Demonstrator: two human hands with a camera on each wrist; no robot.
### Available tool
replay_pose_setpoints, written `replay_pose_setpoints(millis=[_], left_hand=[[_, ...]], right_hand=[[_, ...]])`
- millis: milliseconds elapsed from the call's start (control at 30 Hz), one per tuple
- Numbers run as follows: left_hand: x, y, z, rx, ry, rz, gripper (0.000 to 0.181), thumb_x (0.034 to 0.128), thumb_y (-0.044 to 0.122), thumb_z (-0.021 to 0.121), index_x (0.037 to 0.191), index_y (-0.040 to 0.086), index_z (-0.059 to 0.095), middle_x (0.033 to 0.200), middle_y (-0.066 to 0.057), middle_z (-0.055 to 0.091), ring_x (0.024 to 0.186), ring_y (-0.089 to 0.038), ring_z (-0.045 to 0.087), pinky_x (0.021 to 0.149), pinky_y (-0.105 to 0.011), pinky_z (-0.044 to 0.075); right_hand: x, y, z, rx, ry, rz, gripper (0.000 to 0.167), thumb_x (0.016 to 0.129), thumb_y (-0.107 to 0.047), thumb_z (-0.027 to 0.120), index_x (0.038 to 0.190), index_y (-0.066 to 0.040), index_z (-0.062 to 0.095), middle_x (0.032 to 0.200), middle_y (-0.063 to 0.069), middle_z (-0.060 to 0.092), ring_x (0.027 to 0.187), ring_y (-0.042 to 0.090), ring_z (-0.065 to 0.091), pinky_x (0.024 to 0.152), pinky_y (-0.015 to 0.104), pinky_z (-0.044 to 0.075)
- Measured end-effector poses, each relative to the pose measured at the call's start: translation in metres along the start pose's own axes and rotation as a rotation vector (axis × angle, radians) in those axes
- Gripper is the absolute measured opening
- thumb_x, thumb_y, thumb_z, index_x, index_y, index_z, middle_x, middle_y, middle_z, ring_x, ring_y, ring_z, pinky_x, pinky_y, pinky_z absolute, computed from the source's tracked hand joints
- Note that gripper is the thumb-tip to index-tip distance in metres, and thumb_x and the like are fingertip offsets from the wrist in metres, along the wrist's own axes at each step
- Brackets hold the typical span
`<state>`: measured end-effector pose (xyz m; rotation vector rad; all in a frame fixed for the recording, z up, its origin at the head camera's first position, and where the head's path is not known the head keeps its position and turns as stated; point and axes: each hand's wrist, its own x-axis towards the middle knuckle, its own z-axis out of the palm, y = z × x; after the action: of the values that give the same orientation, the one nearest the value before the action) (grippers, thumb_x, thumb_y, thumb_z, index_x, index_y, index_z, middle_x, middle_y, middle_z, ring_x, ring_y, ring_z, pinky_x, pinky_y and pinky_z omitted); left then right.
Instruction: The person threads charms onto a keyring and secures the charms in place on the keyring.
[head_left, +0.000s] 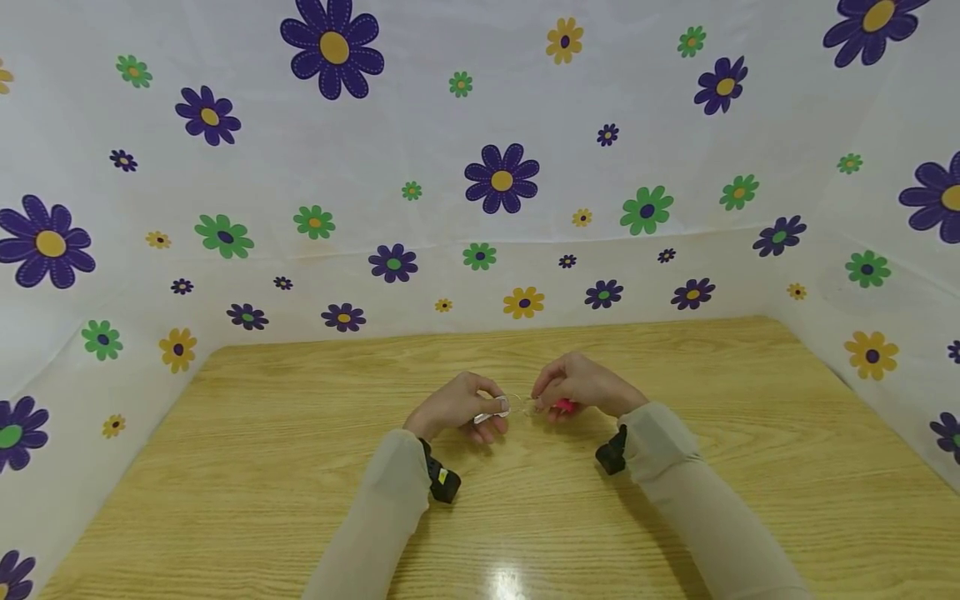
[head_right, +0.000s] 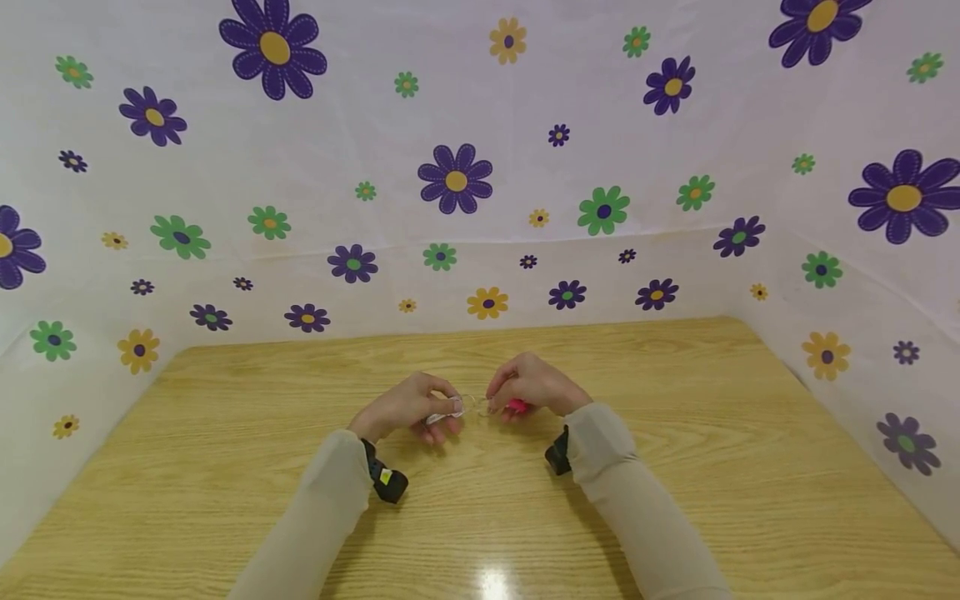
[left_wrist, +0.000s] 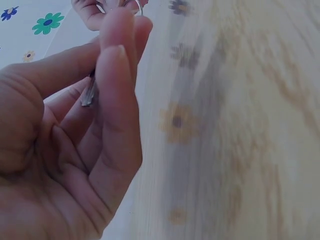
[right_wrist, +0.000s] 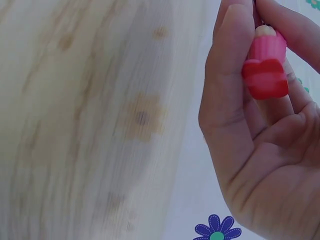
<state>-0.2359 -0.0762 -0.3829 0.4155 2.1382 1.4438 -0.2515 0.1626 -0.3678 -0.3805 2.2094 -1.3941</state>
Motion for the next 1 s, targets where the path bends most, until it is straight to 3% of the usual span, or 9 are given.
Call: replay_pose_setpoints(millis=[467,733,1000], left_hand=[[0.0034,-0.0011,0.0004,0.014,-0.009,-0.01,0.02,0.103,0.015,0.062,0.106,-0.002,0.069,0.084,-0.012,0.075,0.058,-0.014,0.067,0.057,-0.026,0.056],[0.0023,-0.0036,-0.0012,0.028,-0.007,0.006,0.019,0.1031,0.014,0.062,0.103,-0.003,0.07,0.083,-0.012,0.075,0.057,-0.012,0.067,0.057,-0.025,0.055],[-0.0008,-0.0018,-0.0028,0.025,0.011,0.027,0.021,0.1032,0.014,0.061,0.104,-0.005,0.069,0.08,-0.012,0.074,0.057,-0.013,0.067,0.056,-0.026,0.055]], right_hand=[[0.0058,-0.0038,0.0097,-0.025,-0.031,-0.012,0.007,0.088,0.002,0.069,0.094,0.005,0.071,0.081,0.011,0.073,0.061,0.014,0.065,0.06,0.028,0.058],[0.0033,-0.0045,0.006,-0.024,-0.016,-0.038,0.009,0.09,0.0,0.068,0.098,0.006,0.071,0.082,0.009,0.073,0.063,0.015,0.064,0.059,0.027,0.056],[0.0045,-0.0036,0.0072,-0.104,-0.006,-0.031,0.009,0.088,0.002,0.07,0.095,0.007,0.072,0.077,0.009,0.071,0.062,0.016,0.065,0.06,0.03,0.058]])
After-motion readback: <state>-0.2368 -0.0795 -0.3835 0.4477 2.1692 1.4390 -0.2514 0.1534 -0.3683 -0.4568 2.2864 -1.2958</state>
